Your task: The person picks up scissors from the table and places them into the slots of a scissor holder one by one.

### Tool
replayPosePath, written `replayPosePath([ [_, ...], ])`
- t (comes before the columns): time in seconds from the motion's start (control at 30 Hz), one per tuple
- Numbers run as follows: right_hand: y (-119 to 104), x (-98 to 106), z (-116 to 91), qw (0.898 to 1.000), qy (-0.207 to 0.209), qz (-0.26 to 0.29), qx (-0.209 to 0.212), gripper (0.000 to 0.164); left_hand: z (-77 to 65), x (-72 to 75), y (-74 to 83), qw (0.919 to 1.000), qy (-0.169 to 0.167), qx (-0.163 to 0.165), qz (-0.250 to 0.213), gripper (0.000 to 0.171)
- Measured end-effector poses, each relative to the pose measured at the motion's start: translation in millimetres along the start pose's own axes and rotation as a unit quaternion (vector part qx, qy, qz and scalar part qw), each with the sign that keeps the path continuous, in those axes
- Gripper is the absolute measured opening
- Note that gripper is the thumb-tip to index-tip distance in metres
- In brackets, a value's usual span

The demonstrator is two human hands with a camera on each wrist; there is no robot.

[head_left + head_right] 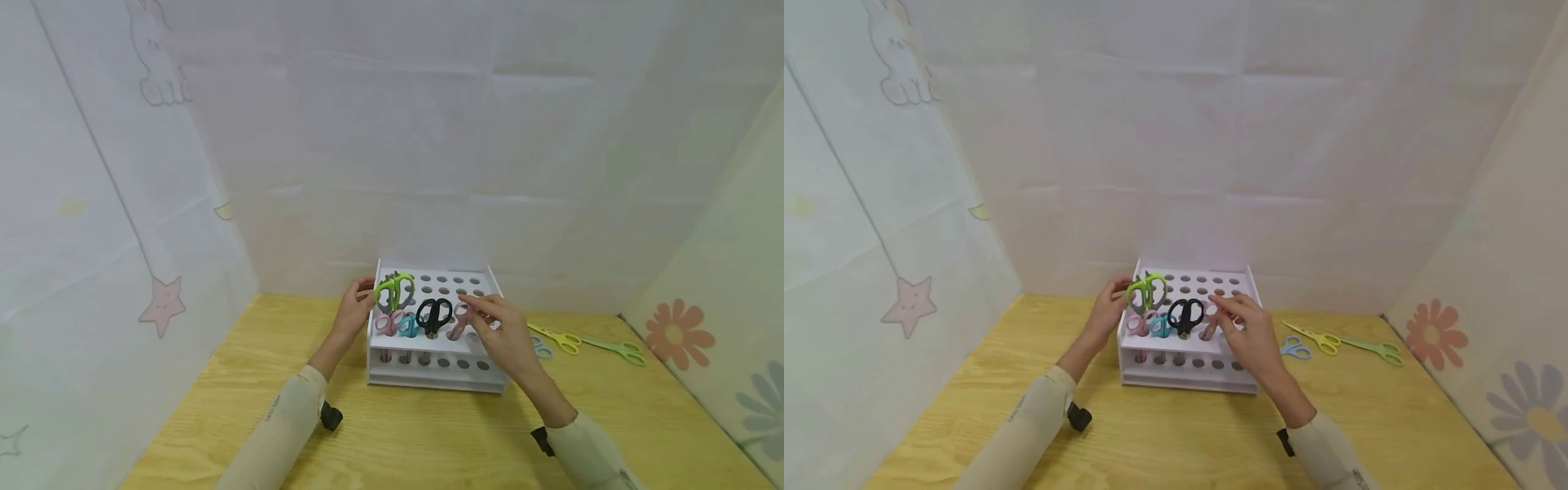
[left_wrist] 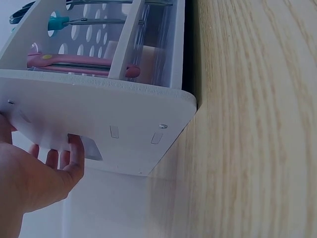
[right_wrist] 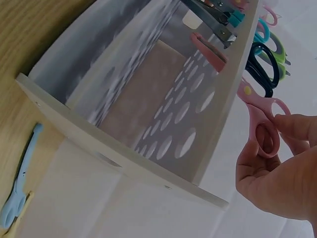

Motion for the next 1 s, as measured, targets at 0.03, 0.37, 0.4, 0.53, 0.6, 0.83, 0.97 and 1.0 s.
replayPosePath([
  [0.03, 1.1, -1.1, -0.2, 1.000, -0.001, 0.001, -0.006, 0.032, 0.2, 0.1, 0.8, 1.0000, 0.002, -0.002, 0.002, 0.047],
  [0.37, 9.1, -12.0, -11.0, 0.999, -0.021, -0.011, -0.021, 0.039, -5.2, -2.7, 3.1, 0.9998, -0.011, 0.000, 0.014, 0.046],
  [0.4, 9.5, -13.3, -11.9, 0.999, -0.025, -0.013, -0.017, 0.040, -5.9, -3.0, 3.0, 0.9998, -0.009, 0.000, 0.016, 0.046],
  [0.53, 10.5, -17.6, -15.1, 0.999, -0.035, -0.019, -0.012, 0.042, -6.3, -3.8, 2.2, 0.9998, -0.003, 0.001, 0.018, 0.046],
  [0.6, 11.4, -19.9, -16.4, 0.999, -0.039, -0.014, -0.016, 0.038, -5.9, -3.4, 1.3, 0.9998, -0.003, 0.002, 0.019, 0.046],
  [0.83, 14.4, -23.6, -19.1, 0.999, -0.045, -0.004, -0.008, 0.027, -4.7, -3.2, 0.1, 0.9999, -0.007, 0.003, 0.014, 0.047],
  [0.97, 14.1, -24.8, -19.5, 0.999, -0.044, -0.016, 0.003, 0.028, -4.8, -2.7, 0.4, 0.9998, -0.008, 0.005, 0.017, 0.048],
  [1.0, 13.7, -25.2, -19.6, 0.999, -0.044, -0.018, 0.004, 0.029, -5.1, -2.4, 0.7, 0.9998, -0.008, 0.006, 0.016, 0.048],
])
Point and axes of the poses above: each hand's wrist, its own z-axis towards the middle knuckle, its own x-axis out of the back of the hand, y = z × x, the point moved 3 cm from there along z, towards the middle knuckle, and after that the axes turned 6 degrees about y, right-handed, at the moved point
